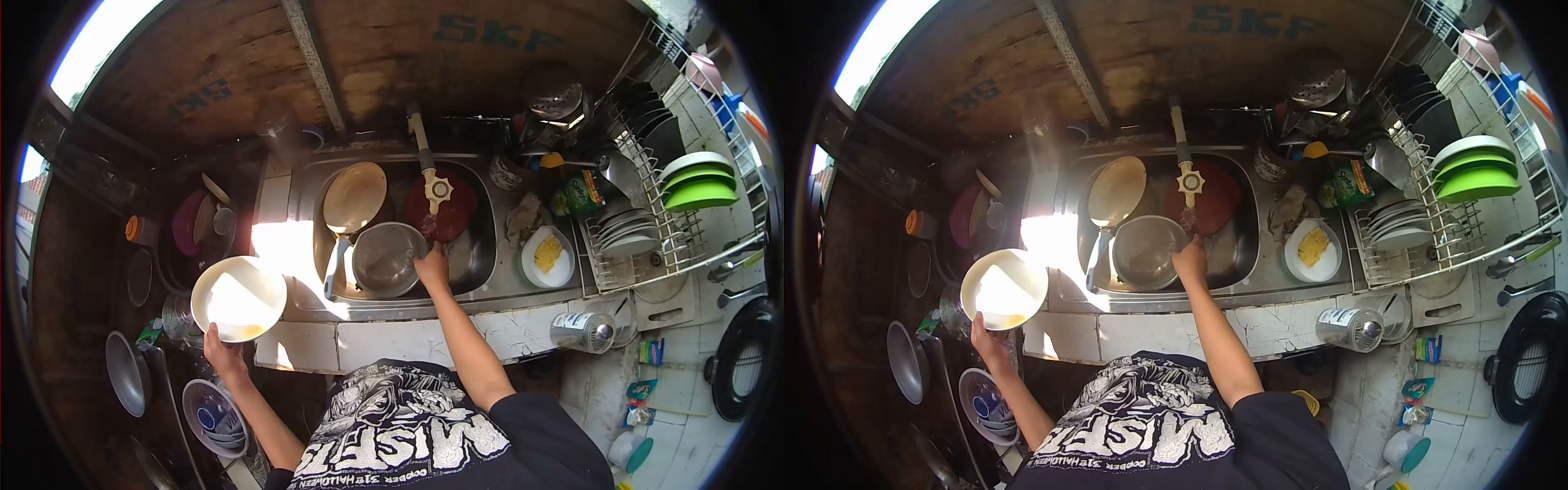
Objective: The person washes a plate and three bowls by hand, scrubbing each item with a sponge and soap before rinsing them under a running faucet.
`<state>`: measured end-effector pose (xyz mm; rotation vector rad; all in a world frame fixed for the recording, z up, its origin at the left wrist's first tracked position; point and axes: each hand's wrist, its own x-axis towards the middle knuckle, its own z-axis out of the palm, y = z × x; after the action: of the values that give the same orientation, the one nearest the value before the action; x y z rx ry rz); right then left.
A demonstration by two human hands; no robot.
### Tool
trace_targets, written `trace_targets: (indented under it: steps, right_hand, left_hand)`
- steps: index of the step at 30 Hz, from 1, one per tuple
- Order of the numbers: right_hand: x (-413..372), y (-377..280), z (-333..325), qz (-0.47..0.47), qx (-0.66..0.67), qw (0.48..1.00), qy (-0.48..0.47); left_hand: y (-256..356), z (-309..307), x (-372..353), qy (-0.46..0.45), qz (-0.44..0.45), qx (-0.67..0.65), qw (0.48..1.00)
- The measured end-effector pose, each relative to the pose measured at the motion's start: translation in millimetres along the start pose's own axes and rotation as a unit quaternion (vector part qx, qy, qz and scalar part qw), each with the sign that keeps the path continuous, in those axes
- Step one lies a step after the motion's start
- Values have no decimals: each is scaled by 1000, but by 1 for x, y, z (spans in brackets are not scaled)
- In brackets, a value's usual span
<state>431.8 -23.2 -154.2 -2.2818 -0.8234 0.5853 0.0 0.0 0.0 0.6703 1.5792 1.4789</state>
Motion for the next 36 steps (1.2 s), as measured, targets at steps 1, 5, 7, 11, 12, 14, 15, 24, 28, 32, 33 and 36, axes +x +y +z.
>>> trace_targets:
  steps: [1, 5, 7, 11, 12, 14, 15, 24, 28, 32, 33, 36]
  right_hand:
    - [5, 0, 4, -3, -13, 1000, -7]
    - [23, 16, 4, 52, -5, 998, 34]
    - [23, 15, 11, 35, -18, 998, 54]
    - [12, 21, -11, -51, 69, 992, 95]
    - [9, 18, -18, -69, 90, 988, 100]
    - [2, 9, -38, -98, 110, 988, 48]
    - [-2, 2, -48, -113, 121, 986, 23]
    - [-31, -45, -102, -221, 50, 974, 1]
    - [-34, -54, -120, -277, -10, 961, 10]
    - [-43, -64, -129, -353, -47, 934, 22]
    - [-46, -66, -131, -364, -48, 930, 20]
    - [-50, -73, -135, -395, -65, 916, 27]
  left_hand:
    - [5, 0, 0, -2, 8, 4, 1000]
    - [-2, 9, -12, 3, 3, -11, 1000]
    - [0, 2, -6, 12, 8, -5, 1000]
    - [-4, -1, -9, 15, -1, -9, 1000]
    - [-6, -2, -10, 15, -9, -13, 1000]
    - [-11, -4, -8, 11, -24, -14, 1000]
    - [-13, -4, -6, 9, -30, -15, 999]
    - [-16, -2, 2, -7, -32, -21, 999]
    - [-22, -5, 6, -11, -33, -16, 999]
    - [-26, -5, 5, -5, -36, -21, 999]
    - [-28, -5, 5, -4, -35, -26, 999]
    - [-29, -8, 4, 0, -32, -37, 999]
